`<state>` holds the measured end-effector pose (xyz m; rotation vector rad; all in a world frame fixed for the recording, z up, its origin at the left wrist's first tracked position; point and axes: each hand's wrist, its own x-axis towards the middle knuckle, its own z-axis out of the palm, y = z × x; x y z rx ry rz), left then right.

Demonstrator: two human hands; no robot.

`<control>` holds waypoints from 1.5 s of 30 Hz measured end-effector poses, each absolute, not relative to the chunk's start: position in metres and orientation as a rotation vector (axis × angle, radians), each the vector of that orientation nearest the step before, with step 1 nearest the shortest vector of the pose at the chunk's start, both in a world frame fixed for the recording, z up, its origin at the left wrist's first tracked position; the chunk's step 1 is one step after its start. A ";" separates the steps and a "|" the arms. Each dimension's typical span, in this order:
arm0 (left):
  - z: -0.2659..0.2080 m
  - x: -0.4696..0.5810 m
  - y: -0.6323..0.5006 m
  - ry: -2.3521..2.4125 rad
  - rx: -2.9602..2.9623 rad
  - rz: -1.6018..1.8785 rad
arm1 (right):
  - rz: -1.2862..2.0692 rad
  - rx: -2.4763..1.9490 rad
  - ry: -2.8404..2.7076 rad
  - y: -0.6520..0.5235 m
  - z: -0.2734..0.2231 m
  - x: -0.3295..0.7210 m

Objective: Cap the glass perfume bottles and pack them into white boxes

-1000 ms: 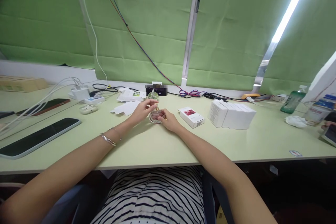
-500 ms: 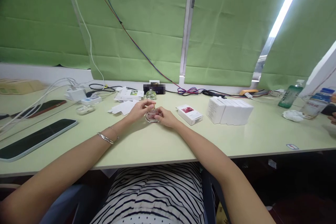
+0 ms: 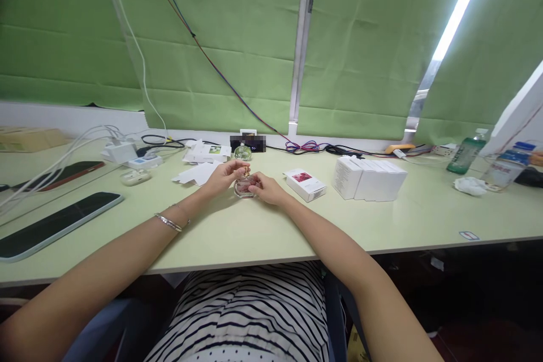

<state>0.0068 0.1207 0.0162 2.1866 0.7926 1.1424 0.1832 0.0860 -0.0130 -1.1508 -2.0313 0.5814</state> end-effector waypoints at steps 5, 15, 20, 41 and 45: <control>0.017 0.007 0.120 0.801 2.211 1.131 | 0.563 -1.152 -2.043 0.085 -0.012 0.183; 0.018 0.007 0.120 0.822 2.242 1.120 | 0.538 -1.164 -2.059 0.085 -0.012 0.183; 0.019 0.007 0.120 0.826 2.244 1.119 | 0.537 -1.160 -2.059 0.085 -0.011 0.183; 0.019 0.006 0.120 0.769 2.229 1.074 | 0.471 -1.019 -2.002 0.083 -0.015 0.180; 0.019 0.006 0.122 0.711 2.218 1.051 | 0.228 -0.852 -2.012 0.079 -0.009 0.177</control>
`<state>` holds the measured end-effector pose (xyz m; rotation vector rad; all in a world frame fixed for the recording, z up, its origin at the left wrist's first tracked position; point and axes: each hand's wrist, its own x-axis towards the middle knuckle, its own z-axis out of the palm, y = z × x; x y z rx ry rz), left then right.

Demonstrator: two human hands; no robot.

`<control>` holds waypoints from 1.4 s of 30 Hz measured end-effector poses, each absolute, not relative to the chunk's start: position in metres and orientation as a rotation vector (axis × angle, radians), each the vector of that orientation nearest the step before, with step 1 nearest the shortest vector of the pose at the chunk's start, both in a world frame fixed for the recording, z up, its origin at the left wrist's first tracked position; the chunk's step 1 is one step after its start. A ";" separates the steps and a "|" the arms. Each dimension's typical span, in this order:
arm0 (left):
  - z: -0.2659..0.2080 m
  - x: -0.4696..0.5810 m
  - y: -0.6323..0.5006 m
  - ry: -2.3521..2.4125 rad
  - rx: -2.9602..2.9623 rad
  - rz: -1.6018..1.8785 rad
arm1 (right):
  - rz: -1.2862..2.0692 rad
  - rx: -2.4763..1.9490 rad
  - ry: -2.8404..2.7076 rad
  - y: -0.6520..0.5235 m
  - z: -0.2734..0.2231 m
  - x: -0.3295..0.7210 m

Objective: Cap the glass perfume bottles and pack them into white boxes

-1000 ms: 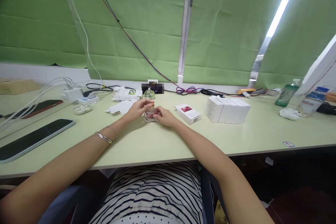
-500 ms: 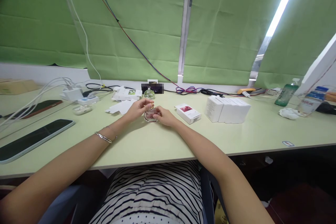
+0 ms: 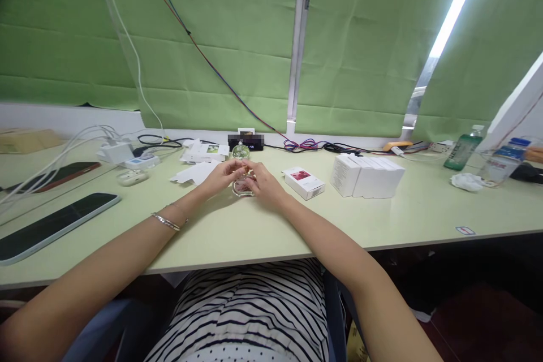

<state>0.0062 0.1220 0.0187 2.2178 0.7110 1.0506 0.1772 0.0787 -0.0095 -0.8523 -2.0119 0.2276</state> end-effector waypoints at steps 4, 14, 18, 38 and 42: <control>0.019 0.007 0.123 0.685 2.207 1.039 | 0.195 -0.861 -2.060 0.077 -0.005 0.179; 0.020 0.007 0.125 0.658 2.198 1.001 | 0.271 -0.839 -2.039 0.086 -0.009 0.181; 0.020 0.007 0.127 0.636 2.202 0.987 | 0.287 -0.824 -2.026 0.087 -0.007 0.182; 0.022 0.006 0.128 0.610 2.242 0.947 | 0.339 -0.842 -2.005 0.082 0.000 0.180; 0.021 0.006 0.128 0.626 2.251 0.948 | 0.324 -0.844 -2.014 0.082 0.000 0.180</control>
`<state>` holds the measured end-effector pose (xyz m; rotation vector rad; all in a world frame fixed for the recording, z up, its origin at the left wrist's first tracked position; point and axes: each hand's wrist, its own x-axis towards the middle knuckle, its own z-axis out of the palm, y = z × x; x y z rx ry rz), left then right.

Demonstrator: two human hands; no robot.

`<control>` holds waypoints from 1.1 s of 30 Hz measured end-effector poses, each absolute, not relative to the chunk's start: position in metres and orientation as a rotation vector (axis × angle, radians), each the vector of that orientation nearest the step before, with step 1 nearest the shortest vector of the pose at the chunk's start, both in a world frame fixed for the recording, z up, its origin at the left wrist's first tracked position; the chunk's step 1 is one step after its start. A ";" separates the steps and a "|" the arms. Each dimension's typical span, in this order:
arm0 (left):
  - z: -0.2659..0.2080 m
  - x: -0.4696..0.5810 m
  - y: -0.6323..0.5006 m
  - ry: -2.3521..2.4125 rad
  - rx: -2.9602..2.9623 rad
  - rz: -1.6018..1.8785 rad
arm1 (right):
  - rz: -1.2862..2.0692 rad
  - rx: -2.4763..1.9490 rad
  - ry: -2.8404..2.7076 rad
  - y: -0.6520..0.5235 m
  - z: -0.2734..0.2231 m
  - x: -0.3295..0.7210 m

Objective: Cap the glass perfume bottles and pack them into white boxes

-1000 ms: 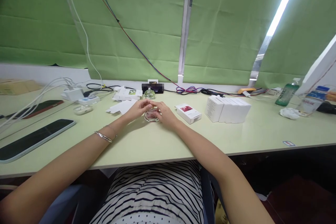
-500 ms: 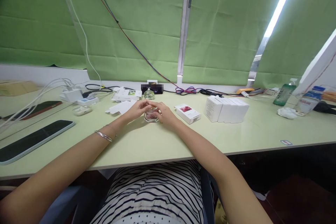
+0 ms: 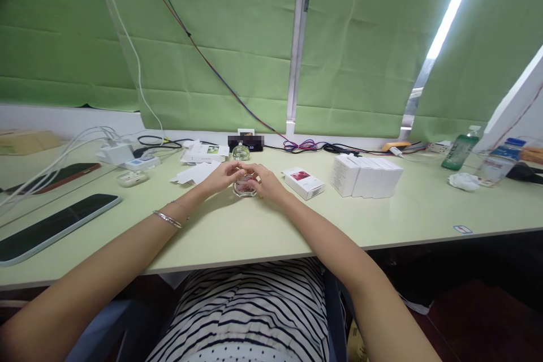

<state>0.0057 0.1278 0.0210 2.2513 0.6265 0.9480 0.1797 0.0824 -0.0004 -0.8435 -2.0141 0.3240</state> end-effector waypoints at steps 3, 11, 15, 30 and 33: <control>0.021 0.006 0.127 0.627 2.257 0.941 | 0.307 -0.844 -2.015 0.082 -0.001 0.179; 0.021 0.006 0.123 0.703 2.295 0.958 | 0.223 -0.988 -2.147 0.077 0.006 0.192; 0.019 0.006 0.122 0.791 2.330 0.980 | 0.264 -1.302 -2.217 0.081 0.004 0.206; 0.012 0.012 0.111 0.771 2.493 0.696 | 0.103 -0.862 -1.804 0.077 0.019 0.202; 0.012 0.017 0.108 0.749 2.511 0.666 | 0.114 -0.838 -1.880 0.078 0.016 0.198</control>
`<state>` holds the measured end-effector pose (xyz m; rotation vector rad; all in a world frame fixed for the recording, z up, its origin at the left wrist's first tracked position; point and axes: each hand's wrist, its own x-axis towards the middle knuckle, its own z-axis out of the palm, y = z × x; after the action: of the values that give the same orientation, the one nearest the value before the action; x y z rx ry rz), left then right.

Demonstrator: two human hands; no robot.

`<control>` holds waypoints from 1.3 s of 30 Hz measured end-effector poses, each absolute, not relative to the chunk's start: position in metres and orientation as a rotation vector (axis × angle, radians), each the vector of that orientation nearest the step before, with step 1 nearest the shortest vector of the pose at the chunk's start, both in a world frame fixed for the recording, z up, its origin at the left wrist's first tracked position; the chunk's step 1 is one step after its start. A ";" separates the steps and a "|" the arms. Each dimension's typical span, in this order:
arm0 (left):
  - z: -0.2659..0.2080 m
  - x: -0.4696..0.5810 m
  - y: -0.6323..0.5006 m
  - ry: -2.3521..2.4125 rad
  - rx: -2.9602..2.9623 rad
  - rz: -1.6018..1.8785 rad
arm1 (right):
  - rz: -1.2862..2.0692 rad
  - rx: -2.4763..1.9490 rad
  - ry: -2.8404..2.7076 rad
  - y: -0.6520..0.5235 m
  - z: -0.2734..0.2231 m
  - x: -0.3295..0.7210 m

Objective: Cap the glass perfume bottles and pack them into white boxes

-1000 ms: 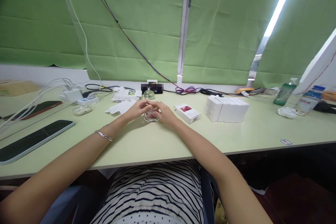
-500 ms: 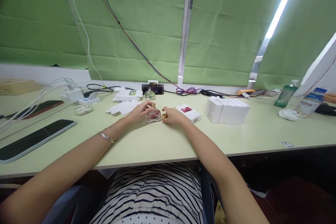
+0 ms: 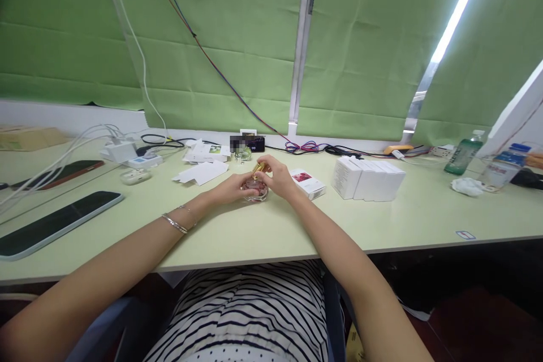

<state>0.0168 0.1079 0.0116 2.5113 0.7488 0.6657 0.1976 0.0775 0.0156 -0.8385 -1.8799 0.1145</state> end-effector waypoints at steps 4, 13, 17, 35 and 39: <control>0.010 0.019 0.109 0.734 2.512 0.642 | 0.147 -0.847 -1.977 0.078 0.013 0.197; 0.010 0.016 0.110 0.821 2.498 0.591 | 0.410 -1.018 -2.181 0.066 0.016 0.199; 0.011 0.016 0.110 0.868 2.507 0.587 | 0.431 -1.026 -2.189 0.070 0.014 0.201; 0.013 0.010 0.113 0.806 2.605 0.965 | 0.378 -1.066 -2.287 0.078 0.009 0.205; 0.015 0.010 0.114 0.750 2.617 0.922 | 0.280 -1.108 -2.292 0.076 0.006 0.204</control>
<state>0.0099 0.1139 0.0146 2.6169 0.7498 0.9222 0.2040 0.0763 0.0061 -1.1075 -2.2918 0.2795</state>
